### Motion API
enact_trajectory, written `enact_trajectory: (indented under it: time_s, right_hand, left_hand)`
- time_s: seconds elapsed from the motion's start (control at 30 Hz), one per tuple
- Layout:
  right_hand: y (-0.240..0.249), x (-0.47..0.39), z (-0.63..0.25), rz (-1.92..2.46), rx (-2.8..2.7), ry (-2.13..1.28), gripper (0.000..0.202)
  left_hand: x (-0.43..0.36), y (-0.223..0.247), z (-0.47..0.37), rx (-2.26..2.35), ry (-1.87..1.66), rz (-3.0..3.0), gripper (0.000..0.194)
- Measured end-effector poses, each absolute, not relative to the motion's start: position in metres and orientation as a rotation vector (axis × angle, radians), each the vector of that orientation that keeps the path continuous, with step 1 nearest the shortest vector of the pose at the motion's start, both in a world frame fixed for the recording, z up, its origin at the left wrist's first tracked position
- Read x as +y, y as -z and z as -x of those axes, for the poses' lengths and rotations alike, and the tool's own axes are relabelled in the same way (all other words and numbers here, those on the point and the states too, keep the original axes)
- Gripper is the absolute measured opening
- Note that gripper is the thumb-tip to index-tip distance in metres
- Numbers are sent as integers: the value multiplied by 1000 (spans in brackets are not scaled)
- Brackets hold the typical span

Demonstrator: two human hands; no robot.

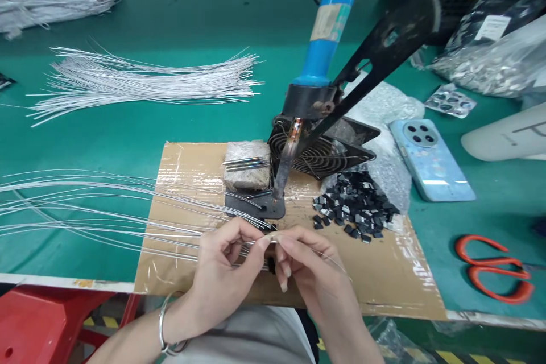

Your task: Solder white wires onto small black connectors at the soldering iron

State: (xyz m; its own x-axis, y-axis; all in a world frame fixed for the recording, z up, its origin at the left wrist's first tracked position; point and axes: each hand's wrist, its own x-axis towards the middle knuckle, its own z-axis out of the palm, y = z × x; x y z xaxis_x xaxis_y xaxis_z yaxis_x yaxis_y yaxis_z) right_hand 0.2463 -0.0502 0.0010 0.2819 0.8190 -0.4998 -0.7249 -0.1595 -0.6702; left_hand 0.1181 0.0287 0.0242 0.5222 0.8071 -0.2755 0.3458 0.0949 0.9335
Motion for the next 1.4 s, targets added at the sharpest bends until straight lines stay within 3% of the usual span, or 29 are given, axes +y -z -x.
enact_trajectory:
  time_s: [0.6,0.83,1.4]
  right_hand:
    - [1,-53,-236,1079,-114,-1232,23]
    - [3,-55,-234,1222,-227,-1138,12]
    - [1,-56,-236,1143,-189,-1222,12]
  left_hand:
    - [30,-25,-122,1070,-495,-1393,20]
    - [30,-25,-122,1049,-530,-1393,20]
    - [27,-23,-116,1014,-557,-1568,18]
